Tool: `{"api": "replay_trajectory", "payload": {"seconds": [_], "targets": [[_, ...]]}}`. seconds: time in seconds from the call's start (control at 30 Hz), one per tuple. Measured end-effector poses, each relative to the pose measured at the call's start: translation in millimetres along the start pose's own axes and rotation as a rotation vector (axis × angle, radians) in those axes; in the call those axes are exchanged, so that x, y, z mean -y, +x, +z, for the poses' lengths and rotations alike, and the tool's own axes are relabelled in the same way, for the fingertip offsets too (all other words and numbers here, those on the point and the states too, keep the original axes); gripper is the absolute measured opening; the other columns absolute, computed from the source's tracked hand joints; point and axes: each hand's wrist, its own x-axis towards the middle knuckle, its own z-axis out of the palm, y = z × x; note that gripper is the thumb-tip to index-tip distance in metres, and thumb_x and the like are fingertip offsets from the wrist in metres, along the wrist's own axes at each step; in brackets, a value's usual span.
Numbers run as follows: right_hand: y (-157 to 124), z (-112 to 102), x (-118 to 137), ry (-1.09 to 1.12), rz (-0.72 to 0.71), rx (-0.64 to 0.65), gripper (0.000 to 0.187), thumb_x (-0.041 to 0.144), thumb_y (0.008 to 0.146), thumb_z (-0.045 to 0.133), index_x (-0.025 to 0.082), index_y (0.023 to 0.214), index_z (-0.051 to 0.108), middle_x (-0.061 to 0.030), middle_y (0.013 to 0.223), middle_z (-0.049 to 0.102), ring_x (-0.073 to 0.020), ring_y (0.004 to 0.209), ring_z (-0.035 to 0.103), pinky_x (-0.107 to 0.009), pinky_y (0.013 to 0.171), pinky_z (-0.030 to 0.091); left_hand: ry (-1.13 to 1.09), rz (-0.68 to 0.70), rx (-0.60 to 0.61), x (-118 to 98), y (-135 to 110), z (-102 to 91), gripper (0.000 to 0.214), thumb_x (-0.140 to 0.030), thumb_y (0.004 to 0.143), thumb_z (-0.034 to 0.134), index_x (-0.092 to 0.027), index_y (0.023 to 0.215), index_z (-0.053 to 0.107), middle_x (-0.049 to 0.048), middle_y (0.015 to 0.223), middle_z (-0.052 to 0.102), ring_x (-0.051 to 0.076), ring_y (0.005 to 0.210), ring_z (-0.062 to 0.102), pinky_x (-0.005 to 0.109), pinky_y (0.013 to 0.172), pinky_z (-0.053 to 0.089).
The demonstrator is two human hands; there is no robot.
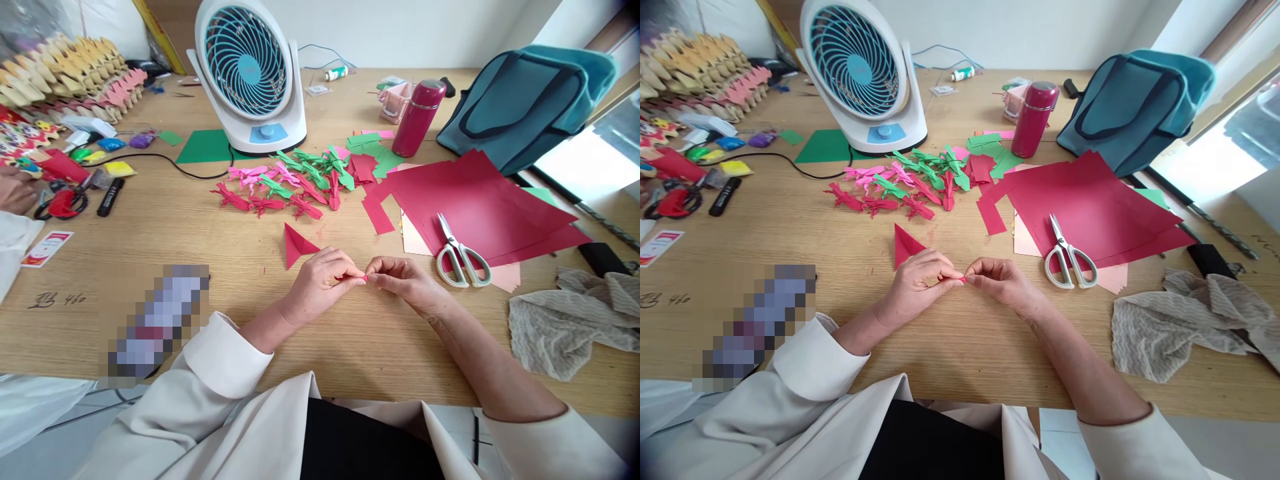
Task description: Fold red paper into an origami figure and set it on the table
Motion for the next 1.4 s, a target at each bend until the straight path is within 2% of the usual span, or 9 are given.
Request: {"api": "replay_trajectory", "payload": {"seconds": [0.23, 0.7, 0.93, 1.2, 1.4], "targets": [[-1.6, -1.6, 0.0, -0.020, 0.007, 0.020, 0.032, 0.048, 0.077, 0.073, 0.017, 0.078, 0.065, 0.0030, 0.064, 0.046, -0.0112, 0.061, 0.032, -0.028, 0.055, 0.021, -0.027, -0.001, 0.026, 1.5, 0.6, -1.7, 0.009, -0.025, 0.088, 0.070, -0.019, 0.082, 0.072, 0.0018, 0.077, 0.070, 0.014, 0.076, 0.061, 0.029, 0.075, 0.047], [-1.8, -2.7, 0.2, -0.045, 0.016, 0.049, 0.035, 0.051, 0.078, 0.072, 0.017, 0.076, 0.063, 0.0048, 0.059, 0.042, -0.0094, 0.056, 0.028, -0.028, 0.052, 0.018, 0.008, 0.004, 0.040, -2.3, 0.5, -3.9, 0.010, -0.027, 0.087, 0.071, -0.019, 0.081, 0.071, 0.0003, 0.075, 0.070, 0.012, 0.072, 0.060, 0.027, 0.073, 0.046], [-1.9, -0.4, 4.6, -0.073, 0.024, 0.058, 0.040, 0.055, 0.075, 0.072, 0.017, 0.073, 0.061, 0.0038, 0.060, 0.044, -0.0096, 0.057, 0.030, -0.027, 0.052, 0.021, 0.015, -0.012, 0.068, -3.5, 0.3, -4.1, 0.011, -0.028, 0.088, 0.070, -0.019, 0.082, 0.071, 0.0000, 0.077, 0.071, 0.012, 0.073, 0.061, 0.028, 0.075, 0.047], [-1.9, -2.5, 0.6, -0.041, 0.036, 0.046, 0.035, 0.051, 0.077, 0.071, 0.017, 0.075, 0.062, 0.0049, 0.059, 0.042, -0.0092, 0.055, 0.028, -0.028, 0.052, 0.018, -0.055, -0.029, 0.080, -0.1, 1.1, -2.6, 0.007, -0.025, 0.086, 0.072, -0.019, 0.082, 0.070, 0.0007, 0.082, 0.073, 0.013, 0.078, 0.065, 0.027, 0.077, 0.049], [-0.9, -2.0, 0.9, -0.050, 0.024, 0.037, 0.037, 0.052, 0.076, 0.071, 0.017, 0.072, 0.062, 0.0042, 0.059, 0.043, -0.0094, 0.056, 0.029, -0.028, 0.051, 0.019, -0.043, -0.049, 0.064, -2.2, 1.3, -2.7, 0.008, -0.024, 0.088, 0.070, -0.019, 0.082, 0.071, 0.0013, 0.079, 0.071, 0.013, 0.076, 0.063, 0.027, 0.074, 0.049]]}}
